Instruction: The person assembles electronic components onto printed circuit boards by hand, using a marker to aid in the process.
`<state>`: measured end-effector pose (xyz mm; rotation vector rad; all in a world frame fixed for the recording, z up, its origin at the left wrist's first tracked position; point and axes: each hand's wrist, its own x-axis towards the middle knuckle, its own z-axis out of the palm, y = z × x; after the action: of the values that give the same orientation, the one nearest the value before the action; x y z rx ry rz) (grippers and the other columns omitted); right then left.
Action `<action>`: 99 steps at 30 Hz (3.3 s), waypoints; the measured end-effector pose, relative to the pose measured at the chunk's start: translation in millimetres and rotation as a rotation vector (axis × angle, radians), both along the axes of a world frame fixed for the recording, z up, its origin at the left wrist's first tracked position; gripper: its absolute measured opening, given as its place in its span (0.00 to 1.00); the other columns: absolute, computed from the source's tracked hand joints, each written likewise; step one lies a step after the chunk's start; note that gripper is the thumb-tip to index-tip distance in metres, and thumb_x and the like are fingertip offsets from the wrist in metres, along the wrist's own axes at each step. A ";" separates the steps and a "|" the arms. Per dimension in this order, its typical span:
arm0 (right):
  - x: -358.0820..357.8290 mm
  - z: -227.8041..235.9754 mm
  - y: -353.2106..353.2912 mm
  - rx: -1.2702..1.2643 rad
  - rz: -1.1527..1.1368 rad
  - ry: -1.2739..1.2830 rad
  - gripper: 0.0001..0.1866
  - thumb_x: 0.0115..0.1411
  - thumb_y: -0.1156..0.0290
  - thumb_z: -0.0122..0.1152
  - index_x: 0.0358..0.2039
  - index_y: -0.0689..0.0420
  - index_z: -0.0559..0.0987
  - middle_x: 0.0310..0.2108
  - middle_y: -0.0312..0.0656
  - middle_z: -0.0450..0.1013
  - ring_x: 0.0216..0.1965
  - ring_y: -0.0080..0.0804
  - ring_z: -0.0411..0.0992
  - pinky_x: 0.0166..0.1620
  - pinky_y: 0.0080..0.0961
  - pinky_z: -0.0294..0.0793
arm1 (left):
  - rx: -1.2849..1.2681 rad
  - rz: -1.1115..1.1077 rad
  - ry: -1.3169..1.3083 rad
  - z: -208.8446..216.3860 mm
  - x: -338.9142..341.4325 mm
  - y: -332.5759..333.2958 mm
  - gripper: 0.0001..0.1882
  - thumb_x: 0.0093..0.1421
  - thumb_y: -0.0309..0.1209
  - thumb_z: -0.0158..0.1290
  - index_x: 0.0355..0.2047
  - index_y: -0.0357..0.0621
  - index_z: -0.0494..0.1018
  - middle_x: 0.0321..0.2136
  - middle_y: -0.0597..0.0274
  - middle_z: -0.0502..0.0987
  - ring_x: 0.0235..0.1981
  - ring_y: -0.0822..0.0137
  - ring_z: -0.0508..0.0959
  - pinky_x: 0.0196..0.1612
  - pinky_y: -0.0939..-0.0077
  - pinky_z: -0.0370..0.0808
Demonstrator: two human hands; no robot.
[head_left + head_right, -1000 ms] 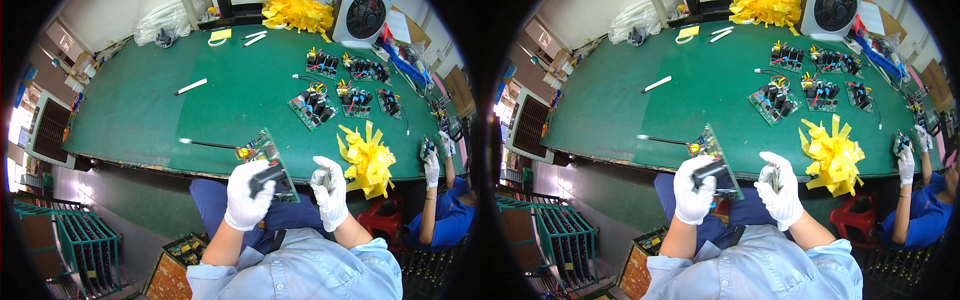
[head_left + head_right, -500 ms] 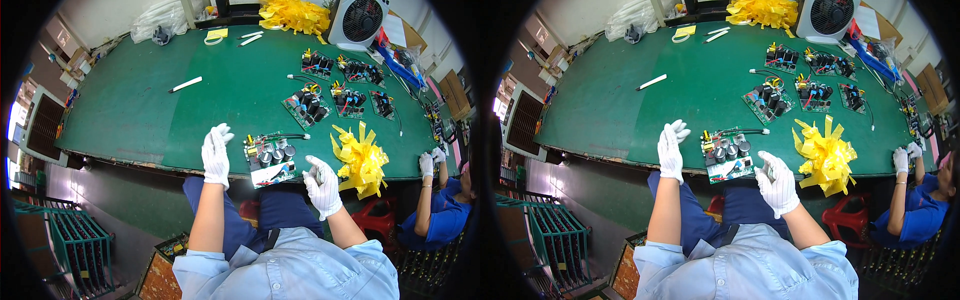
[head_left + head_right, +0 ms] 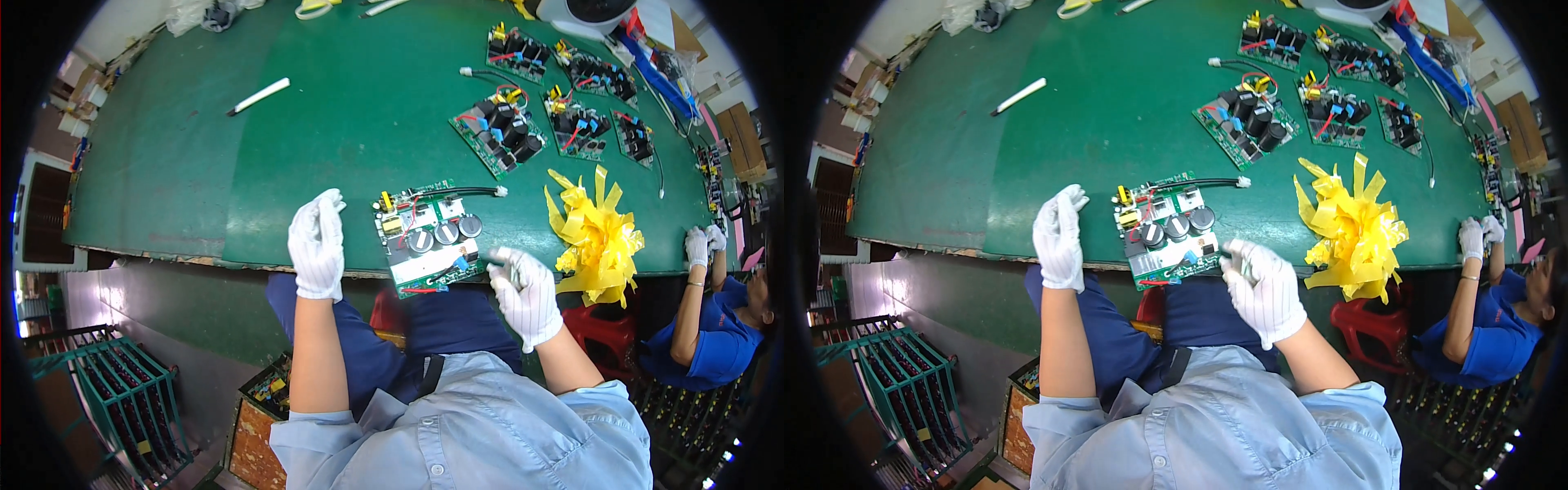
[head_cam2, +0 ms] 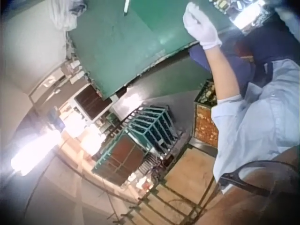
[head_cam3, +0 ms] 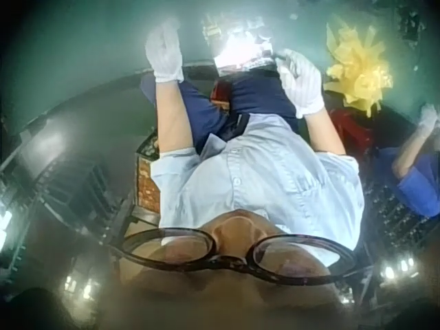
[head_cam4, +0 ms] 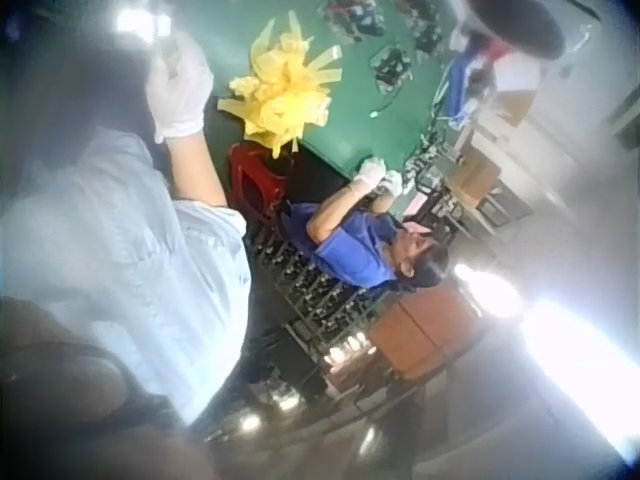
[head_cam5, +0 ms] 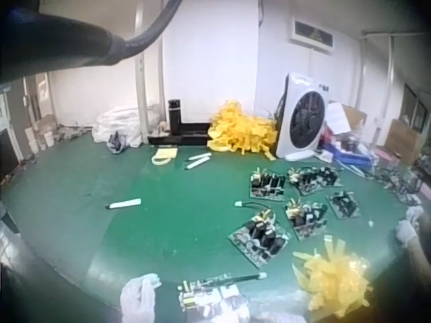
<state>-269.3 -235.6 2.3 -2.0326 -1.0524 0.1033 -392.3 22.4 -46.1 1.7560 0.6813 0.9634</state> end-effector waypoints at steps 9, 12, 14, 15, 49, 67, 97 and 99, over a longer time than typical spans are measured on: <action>-14.1 -25.0 -30.9 0.046 0.142 -0.061 0.16 0.44 0.81 0.62 0.37 0.56 0.75 0.27 0.39 0.73 0.23 0.38 0.70 0.28 0.31 0.70 | -0.020 0.089 0.129 17.7 -1.4 -11.5 0.15 0.67 0.31 0.41 0.39 0.28 0.72 0.36 0.50 0.77 0.36 0.64 0.79 0.43 0.75 0.74; -13.9 -27.3 -30.0 0.052 0.157 -0.086 0.18 0.43 0.82 0.63 0.37 0.56 0.75 0.27 0.39 0.72 0.24 0.38 0.70 0.27 0.30 0.71 | -0.040 0.134 0.152 19.3 0.6 -13.6 0.13 0.66 0.27 0.41 0.37 0.28 0.72 0.35 0.50 0.77 0.34 0.64 0.79 0.40 0.75 0.77; -12.5 -27.1 -26.1 0.047 0.170 -0.070 0.19 0.42 0.82 0.64 0.37 0.56 0.75 0.27 0.39 0.71 0.24 0.38 0.70 0.27 0.30 0.70 | -0.009 0.147 0.178 21.1 1.6 -14.5 0.13 0.66 0.27 0.40 0.37 0.28 0.72 0.34 0.49 0.77 0.34 0.64 0.80 0.40 0.74 0.77; -13.0 -27.9 -24.3 0.067 0.159 -0.075 0.18 0.42 0.82 0.64 0.37 0.57 0.74 0.26 0.39 0.71 0.24 0.38 0.70 0.26 0.29 0.70 | -0.015 0.149 0.182 22.4 2.7 -15.3 0.13 0.66 0.27 0.40 0.37 0.28 0.72 0.34 0.49 0.77 0.34 0.64 0.80 0.40 0.74 0.77; -6.7 -10.9 19.9 -0.239 0.001 -0.083 0.14 0.49 0.73 0.63 0.38 0.55 0.73 0.28 0.45 0.73 0.27 0.46 0.73 0.30 0.33 0.73 | 0.146 0.132 0.091 8.6 2.6 -10.0 0.09 0.62 0.23 0.45 0.34 0.33 0.75 0.31 0.52 0.77 0.29 0.63 0.79 0.34 0.75 0.76; 41.1 22.3 51.4 -0.447 0.207 -0.025 0.21 0.54 0.61 0.57 0.47 0.54 0.70 0.33 0.45 0.76 0.35 0.46 0.75 0.37 0.36 0.74 | 0.263 0.111 0.020 -0.1 12.6 -1.6 0.08 0.60 0.27 0.49 0.33 0.36 0.76 0.27 0.54 0.78 0.27 0.65 0.79 0.32 0.74 0.74; 204.1 58.2 -278.4 -0.518 -0.657 -0.196 0.19 0.51 0.64 0.60 0.44 0.54 0.72 0.36 0.51 0.74 0.39 0.53 0.72 0.42 0.39 0.70 | 0.019 -0.008 0.018 -22.3 1.2 16.4 0.16 0.66 0.33 0.43 0.37 0.30 0.73 0.34 0.52 0.77 0.35 0.66 0.78 0.41 0.74 0.77; 221.5 41.1 -297.5 -0.551 -0.600 -0.149 0.19 0.51 0.66 0.59 0.44 0.56 0.73 0.38 0.53 0.74 0.42 0.51 0.72 0.44 0.38 0.71 | 0.026 -0.004 0.025 -21.0 0.7 14.6 0.16 0.66 0.33 0.43 0.37 0.30 0.73 0.34 0.52 0.77 0.35 0.66 0.78 0.41 0.74 0.77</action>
<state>-47.8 -533.0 43.4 -2.8123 -0.4791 -0.0840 -391.6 37.0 -67.1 1.7947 0.6832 0.9529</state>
